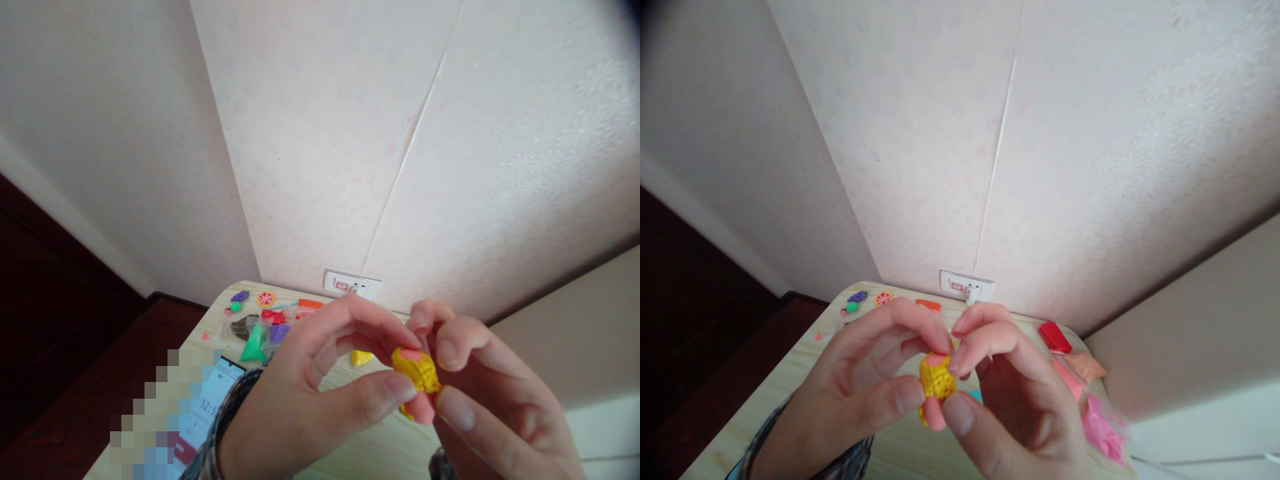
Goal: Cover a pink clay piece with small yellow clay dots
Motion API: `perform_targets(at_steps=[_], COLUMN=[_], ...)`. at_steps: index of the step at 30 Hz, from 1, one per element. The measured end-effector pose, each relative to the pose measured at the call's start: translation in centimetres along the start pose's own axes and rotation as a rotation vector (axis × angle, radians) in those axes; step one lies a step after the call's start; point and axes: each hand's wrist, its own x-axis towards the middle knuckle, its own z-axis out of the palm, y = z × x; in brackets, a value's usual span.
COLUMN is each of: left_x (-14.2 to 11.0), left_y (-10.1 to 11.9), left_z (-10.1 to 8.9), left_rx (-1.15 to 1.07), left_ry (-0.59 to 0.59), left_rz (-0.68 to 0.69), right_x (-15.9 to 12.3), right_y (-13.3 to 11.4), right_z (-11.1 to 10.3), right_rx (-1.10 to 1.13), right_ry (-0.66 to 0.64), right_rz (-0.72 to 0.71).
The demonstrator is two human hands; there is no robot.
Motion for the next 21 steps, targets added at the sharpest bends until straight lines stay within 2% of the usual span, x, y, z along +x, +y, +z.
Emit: perform_targets(at_steps=[11, 21], left_x=[0.12, 0.24], left_y=[0.41, 0.50], left_z=[0.00, 0.11], left_rx=[0.088, 0.026], left_ry=[0.019, 0.018], left_rz=[0.050, 0.030], right_x=[0.03, -0.26], right_y=[-0.36, -0.53], right_z=[-0.12, -0.15], right_rx=[-0.061, -0.090], right_ry=[0.006, 0.039], right_rz=[-0.015, -0.023])
